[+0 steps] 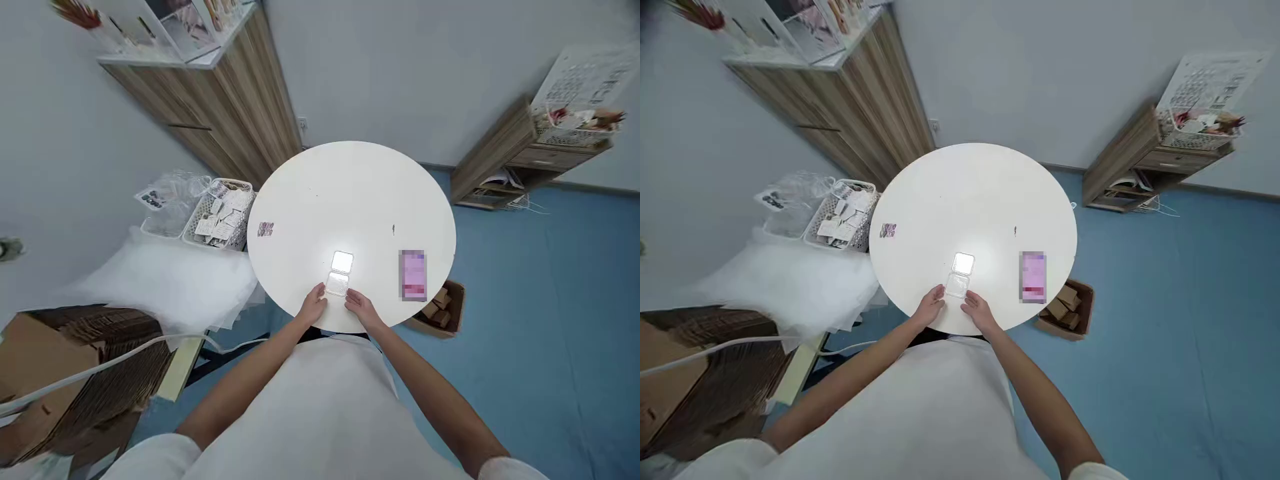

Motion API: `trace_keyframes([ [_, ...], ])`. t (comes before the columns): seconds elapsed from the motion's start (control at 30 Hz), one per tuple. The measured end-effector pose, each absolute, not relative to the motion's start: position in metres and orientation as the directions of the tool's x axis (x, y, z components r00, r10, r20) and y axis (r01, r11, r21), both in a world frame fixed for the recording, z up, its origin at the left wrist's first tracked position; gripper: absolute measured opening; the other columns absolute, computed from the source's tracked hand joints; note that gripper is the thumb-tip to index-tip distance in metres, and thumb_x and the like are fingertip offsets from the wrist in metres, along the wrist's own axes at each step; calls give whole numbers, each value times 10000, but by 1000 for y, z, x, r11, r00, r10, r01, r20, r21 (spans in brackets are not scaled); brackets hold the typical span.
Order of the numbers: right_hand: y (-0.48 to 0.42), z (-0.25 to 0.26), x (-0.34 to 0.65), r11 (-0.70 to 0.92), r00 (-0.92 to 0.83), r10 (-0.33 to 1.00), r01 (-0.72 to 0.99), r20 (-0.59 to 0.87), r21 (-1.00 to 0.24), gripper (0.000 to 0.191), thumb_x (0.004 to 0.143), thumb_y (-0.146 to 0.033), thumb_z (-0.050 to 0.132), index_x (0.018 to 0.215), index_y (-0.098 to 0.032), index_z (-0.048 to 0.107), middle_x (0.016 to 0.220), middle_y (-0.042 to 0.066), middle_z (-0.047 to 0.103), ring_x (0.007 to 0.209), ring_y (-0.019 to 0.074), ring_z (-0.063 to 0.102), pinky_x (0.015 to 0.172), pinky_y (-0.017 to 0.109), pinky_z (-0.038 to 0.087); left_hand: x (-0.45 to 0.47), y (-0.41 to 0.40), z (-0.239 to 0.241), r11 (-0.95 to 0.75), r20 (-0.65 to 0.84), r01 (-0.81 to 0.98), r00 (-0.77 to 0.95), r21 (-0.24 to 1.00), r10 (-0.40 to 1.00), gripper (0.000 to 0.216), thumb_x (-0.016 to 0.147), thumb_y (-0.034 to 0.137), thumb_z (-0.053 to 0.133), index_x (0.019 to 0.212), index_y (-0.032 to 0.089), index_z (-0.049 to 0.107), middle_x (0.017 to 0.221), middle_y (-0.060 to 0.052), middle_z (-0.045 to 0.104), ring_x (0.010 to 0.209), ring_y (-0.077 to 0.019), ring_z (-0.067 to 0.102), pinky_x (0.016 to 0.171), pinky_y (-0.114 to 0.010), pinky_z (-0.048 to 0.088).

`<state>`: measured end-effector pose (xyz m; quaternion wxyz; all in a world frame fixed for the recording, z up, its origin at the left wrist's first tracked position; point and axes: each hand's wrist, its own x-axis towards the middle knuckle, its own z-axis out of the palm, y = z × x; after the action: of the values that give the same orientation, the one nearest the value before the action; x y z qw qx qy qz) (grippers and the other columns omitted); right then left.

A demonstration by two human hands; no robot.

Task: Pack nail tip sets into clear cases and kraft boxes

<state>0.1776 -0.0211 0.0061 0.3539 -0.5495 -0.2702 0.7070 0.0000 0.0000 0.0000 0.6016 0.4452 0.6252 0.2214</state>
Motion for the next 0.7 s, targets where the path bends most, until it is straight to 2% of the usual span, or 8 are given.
trace_keyframes([
  [0.23, -27, 6, 178, -603, -143, 798, -194, -586, -774, 601, 615, -320, 673, 1174, -227, 472, 1313, 79, 412, 1190, 234, 404, 978, 399, 357, -4, -8, -2, 487, -537, 324, 86, 811, 839, 572, 746, 135, 458, 1296, 156, 303, 1320, -125, 381, 1185, -206, 395, 981, -371, 317],
  [0.43, -29, 9, 172, -588, -62, 809, -107, -585, -802, 532, 660, -318, 621, 1163, -233, 470, 1290, 71, 436, 1163, 211, 436, 955, 383, 382, -15, -9, -3, 471, -539, 329, 157, 819, 828, 554, 758, 150, 459, 1292, 181, 311, 1314, -112, 394, 1178, -192, 404, 979, -369, 319],
  [0.6, -30, 10, 157, -562, 124, 825, 68, -552, -824, 454, 689, -315, 560, 1126, -216, 486, 1202, 81, 505, 1069, 206, 506, 873, 384, 438, -33, 2, -2, 458, -555, 339, 296, 822, 777, 527, 753, 158, 478, 1264, 183, 351, 1291, -106, 428, 1153, -189, 434, 961, -365, 344],
  [0.7, -34, 13, 143, -520, 292, 845, 256, -447, -815, 443, 697, -316, 534, 1122, -207, 477, 1153, 92, 513, 1011, 217, 516, 824, 402, 455, -57, 12, 0, 420, -560, 398, 364, 816, 744, 463, 756, 205, 494, 1213, 183, 420, 1245, -101, 477, 1120, -194, 465, 924, -352, 382],
])
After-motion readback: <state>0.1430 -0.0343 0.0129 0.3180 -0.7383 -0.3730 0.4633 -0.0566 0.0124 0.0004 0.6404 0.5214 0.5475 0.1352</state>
